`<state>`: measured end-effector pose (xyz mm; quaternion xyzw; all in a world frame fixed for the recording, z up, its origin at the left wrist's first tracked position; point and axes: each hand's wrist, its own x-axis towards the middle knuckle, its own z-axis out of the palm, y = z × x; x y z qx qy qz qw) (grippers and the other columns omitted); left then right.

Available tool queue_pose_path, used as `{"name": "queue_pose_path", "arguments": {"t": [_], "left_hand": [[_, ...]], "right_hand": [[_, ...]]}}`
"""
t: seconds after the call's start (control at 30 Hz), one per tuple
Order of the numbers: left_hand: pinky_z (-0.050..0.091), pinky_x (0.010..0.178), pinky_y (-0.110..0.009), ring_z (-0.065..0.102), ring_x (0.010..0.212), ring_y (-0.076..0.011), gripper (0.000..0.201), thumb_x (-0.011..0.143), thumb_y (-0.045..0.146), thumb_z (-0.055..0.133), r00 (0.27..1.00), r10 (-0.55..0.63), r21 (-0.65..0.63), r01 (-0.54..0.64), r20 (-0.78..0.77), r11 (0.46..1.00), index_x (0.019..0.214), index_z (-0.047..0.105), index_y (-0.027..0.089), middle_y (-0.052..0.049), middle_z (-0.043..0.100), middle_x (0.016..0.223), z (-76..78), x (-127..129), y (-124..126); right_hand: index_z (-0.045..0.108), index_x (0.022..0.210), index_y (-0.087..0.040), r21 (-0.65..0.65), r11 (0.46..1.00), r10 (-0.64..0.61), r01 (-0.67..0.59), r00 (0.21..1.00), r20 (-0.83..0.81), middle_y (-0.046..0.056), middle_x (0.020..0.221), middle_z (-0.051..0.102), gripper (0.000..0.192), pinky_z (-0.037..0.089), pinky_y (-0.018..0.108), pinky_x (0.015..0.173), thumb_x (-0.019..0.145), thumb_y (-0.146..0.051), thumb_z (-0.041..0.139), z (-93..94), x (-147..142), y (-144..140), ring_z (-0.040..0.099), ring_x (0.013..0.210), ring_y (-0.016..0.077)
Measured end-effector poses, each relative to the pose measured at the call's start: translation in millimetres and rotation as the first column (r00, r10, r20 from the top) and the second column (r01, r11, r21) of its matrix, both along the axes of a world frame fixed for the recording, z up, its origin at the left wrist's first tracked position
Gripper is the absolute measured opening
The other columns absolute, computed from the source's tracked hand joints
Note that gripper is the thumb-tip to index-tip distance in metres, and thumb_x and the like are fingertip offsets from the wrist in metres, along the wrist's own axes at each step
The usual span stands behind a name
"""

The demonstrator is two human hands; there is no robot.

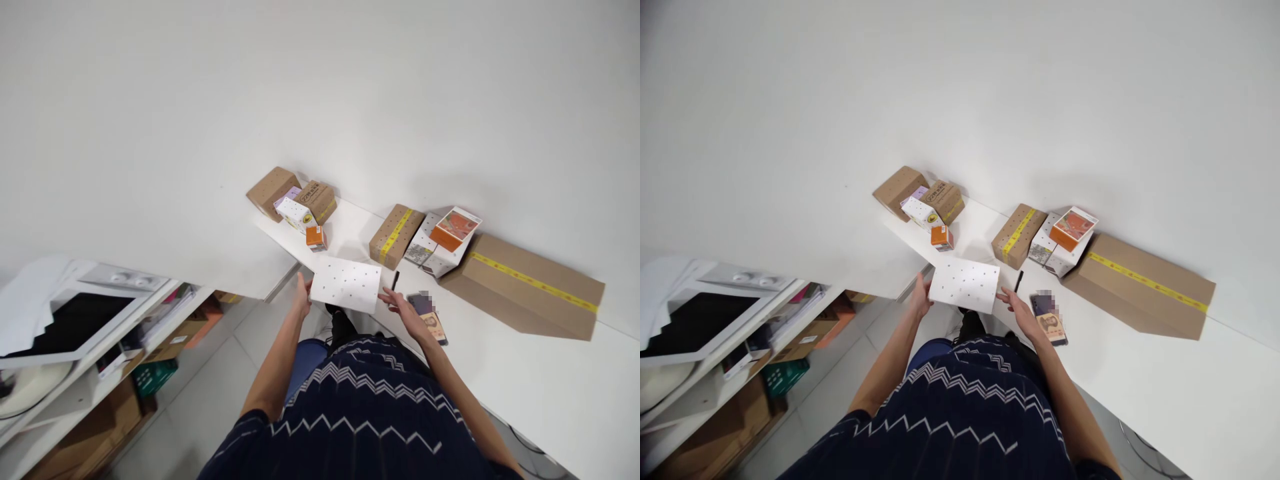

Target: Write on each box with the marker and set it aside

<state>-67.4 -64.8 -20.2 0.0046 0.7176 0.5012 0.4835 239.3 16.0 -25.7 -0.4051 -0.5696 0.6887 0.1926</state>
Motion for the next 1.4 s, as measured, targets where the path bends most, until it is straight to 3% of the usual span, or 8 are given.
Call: {"name": "queue_pose_path", "arguments": {"t": [0.2,0.4,0.6,0.83,0.93,1.1,1.23,1.4], "left_hand": [[0.032,0.101,-0.054,0.047,0.123,-0.0323,0.071,0.086,0.072,0.016,1.0,0.012,-0.088,-0.01,0.025,0.996,0.097,0.069,0.026,-0.009,0.064,0.121,-5.0,13,11],[0.039,0.095,-0.052,0.045,0.124,-0.0333,0.07,0.08,0.079,0.024,0.998,0.065,-0.148,-0.063,0.007,0.987,0.097,0.065,0.025,-0.011,0.058,0.127,-22.8,13,3],[0.04,0.095,-0.052,0.047,0.122,-0.0325,0.065,0.082,0.076,0.027,0.997,0.073,-0.136,-0.072,0.004,0.988,0.098,0.063,0.024,-0.012,0.059,0.124,-26.6,22,0],[0.031,0.104,-0.052,0.041,0.129,-0.031,0.064,0.088,0.07,0.023,0.997,0.059,-0.073,-0.063,-0.058,0.995,0.095,0.066,0.024,-0.007,0.056,0.133,-8.5,26,10],[0.035,0.103,-0.045,0.04,0.132,-0.0287,0.062,0.09,0.066,0.023,0.99,0.071,-0.018,-0.073,-0.12,0.997,0.093,0.067,0.023,-0.006,0.058,0.131,7.0,24,11],[0.042,0.097,-0.038,0.05,0.124,-0.0302,0.068,0.09,0.067,0.024,0.983,0.058,0.06,-0.049,-0.172,0.997,0.094,0.069,0.016,-0.012,0.066,0.117,27.6,15,9],[0.044,0.094,-0.037,0.052,0.121,-0.0304,0.067,0.087,0.07,0.029,0.975,0.008,-0.012,-0.011,-0.222,1.0,0.093,0.07,0.017,-0.013,0.065,0.12,31.1,9,7],[0.052,0.071,-0.031,0.063,0.096,-0.0252,0.074,0.086,0.073,0.022,0.996,-0.087,0.012,0.087,-0.024,0.996,0.103,0.068,0.018,-0.01,0.067,0.114,23.4,11,13]], "right_hand": [[0.044,0.141,-0.026,-0.06,0.994,-0.092,0.093,0.996,0.02,0.008,0.138,0.055,0.069,0.041,0.045,0.102,0.09,-0.068,0.025,-15.1,1,1,0.054,0.12,0.0237],[0.041,0.143,-0.024,-0.08,0.993,-0.073,0.085,0.987,0.141,0.011,0.136,0.055,0.075,0.042,0.046,0.1,0.087,-0.071,0.027,-20.8,3,-7,0.054,0.12,0.0251],[0.04,0.144,-0.024,-0.082,0.996,-0.033,0.046,0.988,0.149,0.011,0.132,0.059,0.075,0.042,0.046,0.1,0.087,-0.071,0.026,-18.7,0,-7,0.054,0.121,0.0258],[0.042,0.143,-0.024,-0.077,0.992,-0.094,0.103,0.989,0.114,0.011,0.124,0.064,0.073,0.043,0.046,0.099,0.088,-0.07,0.027,-17.9,4,-4,0.054,0.121,0.0267],[0.041,0.143,-0.023,-0.111,0.986,-0.124,0.128,0.991,0.039,0.011,0.122,0.066,0.073,0.043,0.044,0.099,0.089,-0.07,0.025,-14.4,6,-5,0.055,0.121,0.0252],[0.039,0.144,-0.022,-0.116,0.985,-0.137,0.129,0.988,-0.064,0.011,0.127,0.063,0.074,0.041,0.043,0.102,0.09,-0.069,0.02,1.4,5,-5,0.051,0.125,0.0239],[0.037,0.145,-0.02,-0.143,0.982,-0.129,0.122,0.991,-0.046,0.011,0.129,0.061,0.079,0.04,0.042,0.101,0.088,-0.072,0.018,6.9,0,-4,0.049,0.127,0.0242],[0.041,0.143,-0.02,-0.253,0.952,-0.194,0.175,0.98,-0.053,0.011,0.134,0.058,0.081,0.038,0.043,0.102,0.084,-0.074,0.028,-4.0,-6,-1,0.049,0.127,0.0258]]}}
